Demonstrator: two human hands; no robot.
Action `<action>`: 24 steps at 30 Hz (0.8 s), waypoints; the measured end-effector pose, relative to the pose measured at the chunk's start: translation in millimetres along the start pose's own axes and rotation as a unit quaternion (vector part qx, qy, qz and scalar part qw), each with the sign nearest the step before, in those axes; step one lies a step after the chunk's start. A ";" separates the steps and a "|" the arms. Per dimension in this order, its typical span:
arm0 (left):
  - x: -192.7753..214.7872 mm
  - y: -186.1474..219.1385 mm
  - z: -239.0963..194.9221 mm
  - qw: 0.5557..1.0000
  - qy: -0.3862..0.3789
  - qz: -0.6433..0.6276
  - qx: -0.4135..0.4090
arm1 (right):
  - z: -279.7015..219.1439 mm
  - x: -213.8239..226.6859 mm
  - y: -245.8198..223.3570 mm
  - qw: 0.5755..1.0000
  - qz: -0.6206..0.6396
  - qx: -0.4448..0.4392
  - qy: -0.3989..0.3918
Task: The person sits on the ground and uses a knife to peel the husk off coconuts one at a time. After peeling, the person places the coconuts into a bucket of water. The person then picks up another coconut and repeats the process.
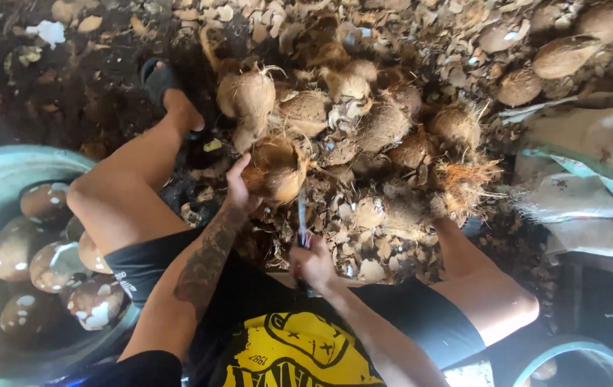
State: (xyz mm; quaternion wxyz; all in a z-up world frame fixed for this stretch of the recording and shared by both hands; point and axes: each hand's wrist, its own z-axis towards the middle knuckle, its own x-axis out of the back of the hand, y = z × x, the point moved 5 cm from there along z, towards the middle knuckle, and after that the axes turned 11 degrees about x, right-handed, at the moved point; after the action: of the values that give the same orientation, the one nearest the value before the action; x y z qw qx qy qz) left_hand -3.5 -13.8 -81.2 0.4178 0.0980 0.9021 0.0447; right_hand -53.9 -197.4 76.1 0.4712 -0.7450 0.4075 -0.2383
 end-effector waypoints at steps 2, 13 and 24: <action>-80.3 6.8 -68.7 0.993 0.015 -0.112 -0.020 | 9.1 -19.4 -24.1 0.941 0.333 0.035 0.045; 14.9 23.3 7.6 0.996 0.093 -0.002 0.015 | 11.4 44.8 -19.8 0.877 -0.171 0.448 -0.017; -26.4 5.7 -36.4 0.998 -0.006 -0.029 0.048 | -11.8 66.9 -40.8 0.991 -0.119 0.037 0.039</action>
State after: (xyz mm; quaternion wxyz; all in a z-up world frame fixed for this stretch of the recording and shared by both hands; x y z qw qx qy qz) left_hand -13.8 -13.9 -37.0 0.4190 0.0921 0.9032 -0.0118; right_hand -10.0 -249.9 116.0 0.4504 -0.7603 0.3252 -0.3365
